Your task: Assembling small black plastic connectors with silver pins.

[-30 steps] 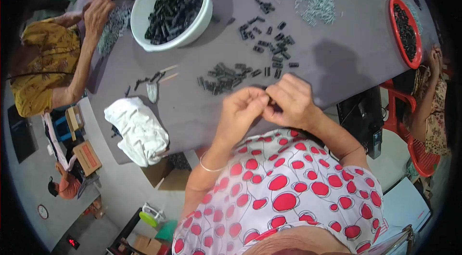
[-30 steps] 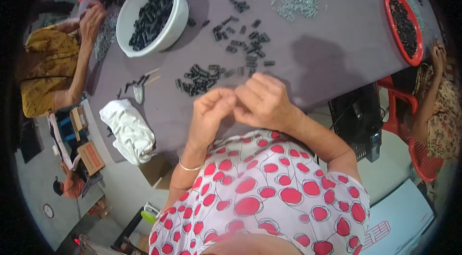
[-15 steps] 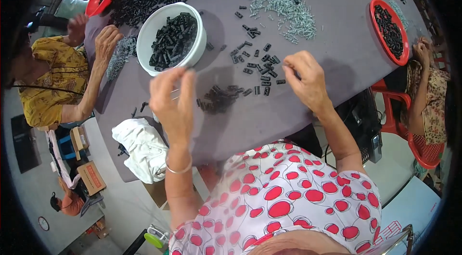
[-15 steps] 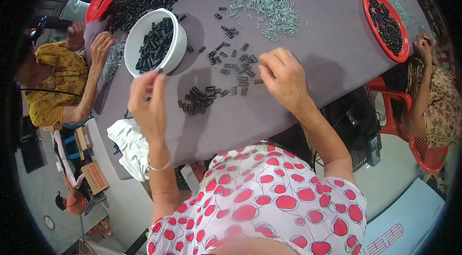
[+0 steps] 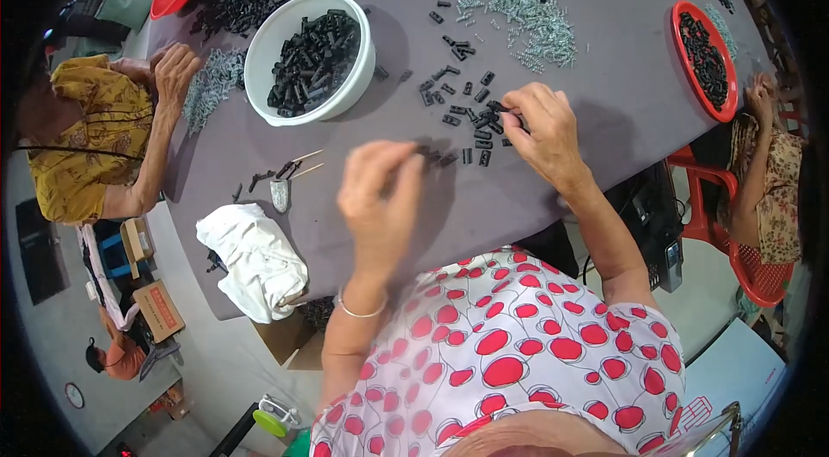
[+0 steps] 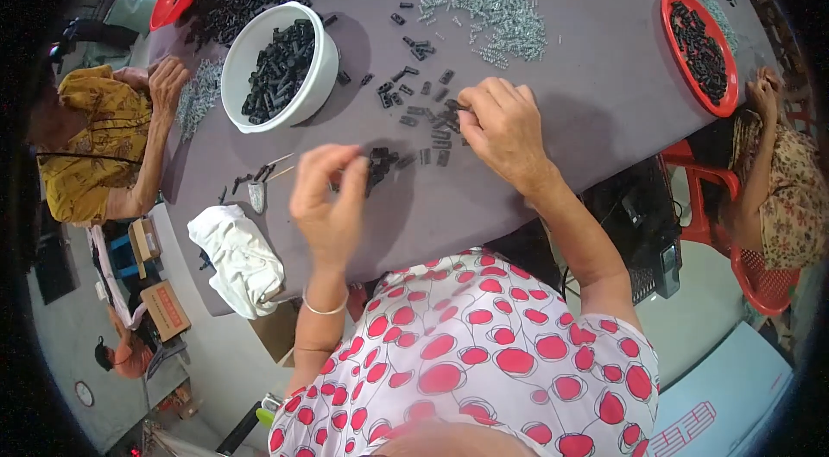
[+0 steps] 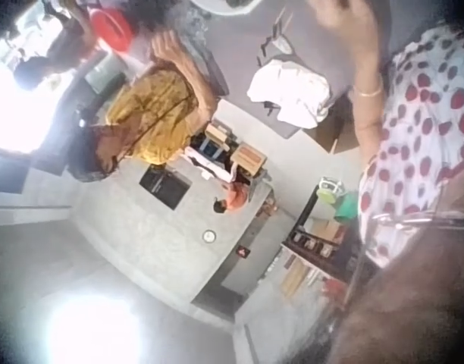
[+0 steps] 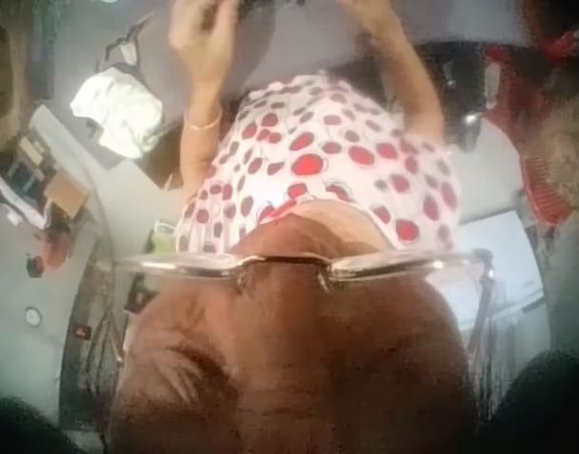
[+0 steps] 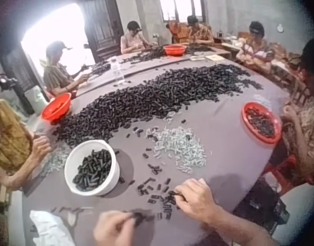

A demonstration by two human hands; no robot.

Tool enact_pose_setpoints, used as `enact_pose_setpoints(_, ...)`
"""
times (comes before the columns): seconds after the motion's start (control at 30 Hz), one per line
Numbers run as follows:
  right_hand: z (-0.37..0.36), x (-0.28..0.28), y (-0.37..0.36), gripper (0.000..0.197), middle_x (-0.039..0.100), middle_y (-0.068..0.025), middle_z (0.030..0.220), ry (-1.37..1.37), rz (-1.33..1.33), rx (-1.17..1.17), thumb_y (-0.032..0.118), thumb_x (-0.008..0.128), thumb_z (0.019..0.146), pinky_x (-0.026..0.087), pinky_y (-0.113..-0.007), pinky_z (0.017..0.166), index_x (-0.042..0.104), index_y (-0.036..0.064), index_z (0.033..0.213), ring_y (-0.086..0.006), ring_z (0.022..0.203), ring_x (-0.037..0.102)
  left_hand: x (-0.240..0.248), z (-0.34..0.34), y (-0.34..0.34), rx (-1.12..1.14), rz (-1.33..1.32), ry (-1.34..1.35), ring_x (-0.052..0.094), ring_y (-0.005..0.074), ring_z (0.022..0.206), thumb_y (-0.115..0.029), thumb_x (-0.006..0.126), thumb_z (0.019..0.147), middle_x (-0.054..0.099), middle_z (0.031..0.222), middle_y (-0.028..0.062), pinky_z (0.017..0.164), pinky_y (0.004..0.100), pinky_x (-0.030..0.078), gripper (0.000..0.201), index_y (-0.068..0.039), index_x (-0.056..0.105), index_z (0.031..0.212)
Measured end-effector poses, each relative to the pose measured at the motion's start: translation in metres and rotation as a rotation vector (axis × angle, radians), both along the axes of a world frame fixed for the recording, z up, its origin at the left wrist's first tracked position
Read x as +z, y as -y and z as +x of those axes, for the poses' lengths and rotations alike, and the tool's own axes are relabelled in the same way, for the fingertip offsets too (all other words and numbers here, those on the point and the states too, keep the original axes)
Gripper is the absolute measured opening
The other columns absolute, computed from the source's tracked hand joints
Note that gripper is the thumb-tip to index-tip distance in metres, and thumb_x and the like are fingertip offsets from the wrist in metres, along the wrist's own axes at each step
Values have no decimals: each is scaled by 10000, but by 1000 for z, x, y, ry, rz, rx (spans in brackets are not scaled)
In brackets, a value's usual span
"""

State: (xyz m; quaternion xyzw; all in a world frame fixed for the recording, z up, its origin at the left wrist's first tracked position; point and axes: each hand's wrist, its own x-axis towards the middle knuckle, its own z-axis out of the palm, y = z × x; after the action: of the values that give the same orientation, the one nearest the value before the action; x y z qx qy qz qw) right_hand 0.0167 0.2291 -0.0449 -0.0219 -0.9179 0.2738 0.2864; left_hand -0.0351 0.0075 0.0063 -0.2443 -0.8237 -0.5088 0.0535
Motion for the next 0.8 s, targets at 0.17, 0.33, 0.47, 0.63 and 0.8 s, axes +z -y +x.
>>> enact_pose_setpoints(0.17,4,10,16,259,564,-26,799,-139,-19,105,-14,683,642,379,-339,654,583,81,861,-215,718,554,-11,30,-10,-47,277,687,630,115,802,-43,629,880,663,924,59,708,213,498,143,26,648,1004)
enact_pose_setpoints(0.33,18,18,43,350,573,-60,825,-251,18,163,-49,706,585,416,-367,647,590,39,904,-235,695,557,-22,32,-17,-108,597,989,641,133,834,-62,628,891,677,951,91,714,246,518,188,33,627,1053)
enact_pose_setpoints(0.47,23,13,54,350,572,-73,835,-261,33,134,-53,700,590,429,-375,648,593,27,913,-242,700,560,-27,39,-19,-84,698,1030,635,130,825,-58,647,878,672,950,89,718,244,521,195,30,634,1051)
enact_pose_setpoints(0.63,29,6,71,339,570,-79,850,-291,24,106,-57,700,591,435,-372,650,595,24,903,-247,699,559,-29,42,-22,-61,808,1043,629,125,820,-75,650,880,669,940,81,724,237,522,185,26,644,1035)
enact_pose_setpoints(0.8,30,19,61,410,564,-99,935,-96,-441,260,-43,703,599,460,-358,709,623,21,996,-256,749,565,-28,28,-8,-230,737,1203,635,131,824,-115,616,909,662,961,90,735,240,528,213,30,626,1064)
